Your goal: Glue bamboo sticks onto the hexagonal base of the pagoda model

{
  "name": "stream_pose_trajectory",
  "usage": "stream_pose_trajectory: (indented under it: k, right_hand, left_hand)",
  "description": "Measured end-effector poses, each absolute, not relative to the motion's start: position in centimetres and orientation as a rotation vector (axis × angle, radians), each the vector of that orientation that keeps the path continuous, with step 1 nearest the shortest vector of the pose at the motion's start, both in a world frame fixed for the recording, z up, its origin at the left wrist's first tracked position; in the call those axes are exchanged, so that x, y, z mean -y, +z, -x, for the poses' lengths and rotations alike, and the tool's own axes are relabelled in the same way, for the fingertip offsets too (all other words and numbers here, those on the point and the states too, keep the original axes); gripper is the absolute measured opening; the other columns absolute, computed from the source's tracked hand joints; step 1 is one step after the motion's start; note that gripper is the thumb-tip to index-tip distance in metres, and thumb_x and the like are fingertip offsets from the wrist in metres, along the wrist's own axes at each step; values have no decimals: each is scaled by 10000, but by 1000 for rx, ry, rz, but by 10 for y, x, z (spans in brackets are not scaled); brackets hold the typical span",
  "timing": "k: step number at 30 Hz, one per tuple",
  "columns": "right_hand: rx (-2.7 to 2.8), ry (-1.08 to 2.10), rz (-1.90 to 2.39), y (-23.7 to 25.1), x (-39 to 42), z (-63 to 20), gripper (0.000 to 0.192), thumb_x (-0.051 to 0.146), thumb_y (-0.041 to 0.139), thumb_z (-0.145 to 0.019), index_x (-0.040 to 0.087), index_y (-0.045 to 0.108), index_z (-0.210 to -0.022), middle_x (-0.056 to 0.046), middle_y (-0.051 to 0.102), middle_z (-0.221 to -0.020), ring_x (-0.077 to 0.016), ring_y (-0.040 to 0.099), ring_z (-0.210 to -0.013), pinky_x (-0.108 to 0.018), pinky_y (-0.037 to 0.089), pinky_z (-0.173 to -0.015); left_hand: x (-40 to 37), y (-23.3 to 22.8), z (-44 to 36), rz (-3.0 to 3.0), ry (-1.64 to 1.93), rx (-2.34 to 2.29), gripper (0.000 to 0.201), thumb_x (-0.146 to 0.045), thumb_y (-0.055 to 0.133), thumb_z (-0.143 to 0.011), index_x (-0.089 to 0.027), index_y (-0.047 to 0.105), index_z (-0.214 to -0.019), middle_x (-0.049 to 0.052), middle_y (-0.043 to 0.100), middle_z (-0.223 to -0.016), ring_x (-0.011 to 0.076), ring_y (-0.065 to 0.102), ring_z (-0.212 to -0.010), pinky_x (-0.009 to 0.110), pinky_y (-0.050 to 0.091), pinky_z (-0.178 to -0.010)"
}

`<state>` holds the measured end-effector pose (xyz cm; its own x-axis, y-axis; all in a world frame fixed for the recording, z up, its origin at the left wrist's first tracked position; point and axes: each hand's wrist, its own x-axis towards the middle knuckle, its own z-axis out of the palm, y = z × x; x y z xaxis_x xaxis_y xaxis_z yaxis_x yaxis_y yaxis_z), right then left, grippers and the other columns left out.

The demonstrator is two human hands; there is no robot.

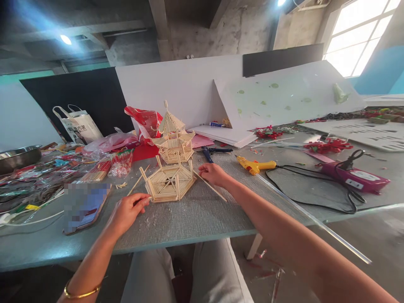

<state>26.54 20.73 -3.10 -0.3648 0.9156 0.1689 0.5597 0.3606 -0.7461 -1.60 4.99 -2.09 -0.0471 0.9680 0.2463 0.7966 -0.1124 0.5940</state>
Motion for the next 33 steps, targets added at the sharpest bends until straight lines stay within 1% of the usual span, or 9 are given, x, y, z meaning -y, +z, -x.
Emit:
stream_pose_trajectory:
  k: [4,7,10,14,17,20,26,33]
  right_hand:
    - [2055,764,1284,-31,-208,-265,305,132,496,-642,159,617,-921,1,687,-825,-131,615,-714,-196,440,-598]
    - [2041,713,1306,-28,-204,-264,296,128,488,-639,161,616,-904,-4,682,-823,-137,611,-727,-206,434,-629]
    - [2006,536,1321,-19,-195,-264,261,123,477,-640,173,618,-854,-6,669,-831,-143,596,-751,-213,418,-667]
    - [1990,261,1299,-8,-183,-263,213,128,460,-659,170,610,-804,-12,652,-771,-135,571,-684,-215,400,-635]
    - [2014,227,1304,-7,-182,-263,212,136,463,-662,161,609,-813,-19,648,-756,-130,560,-658,-213,393,-619]
    - [2035,204,1311,-9,-185,-263,211,138,469,-659,164,609,-815,-14,648,-746,-123,555,-644,-205,390,-611]
    - [2047,194,1279,-10,-185,-264,200,151,466,-675,156,607,-817,-19,653,-750,-119,556,-635,-202,388,-602]
    - [2051,182,1283,-11,-186,-263,205,125,476,-659,155,615,-807,-14,652,-726,-117,556,-629,-195,384,-592]
  left_hand:
    - [-50,-23,16,-1958,932,-1866,317,-393,419,-792,-183,641,-874,14,683,-728,132,618,-565,224,416,-571]
    - [-50,-22,15,-1946,942,-1858,322,-403,425,-791,-179,643,-870,15,685,-742,133,621,-565,221,418,-562]
    - [-48,-20,13,-1925,934,-1868,342,-431,433,-788,-180,646,-883,18,686,-747,137,622,-562,229,430,-572]
    - [-49,-24,15,-1891,938,-1857,352,-426,471,-768,-167,642,-932,34,690,-767,145,624,-573,250,452,-602]
    - [-51,-29,18,-1857,969,-1825,360,-394,501,-744,-143,635,-964,50,690,-780,152,625,-596,257,462,-610]
    - [-52,-30,19,-1846,971,-1819,373,-398,492,-748,-137,632,-975,53,689,-803,144,620,-584,255,458,-611]
    - [-48,-20,14,-1929,917,-1897,364,-444,438,-780,-179,661,-893,4,668,-637,147,615,-557,246,429,-603]
    - [-47,-18,12,-1886,900,-1907,366,-440,454,-769,-167,655,-906,24,689,-723,149,618,-566,245,425,-583]
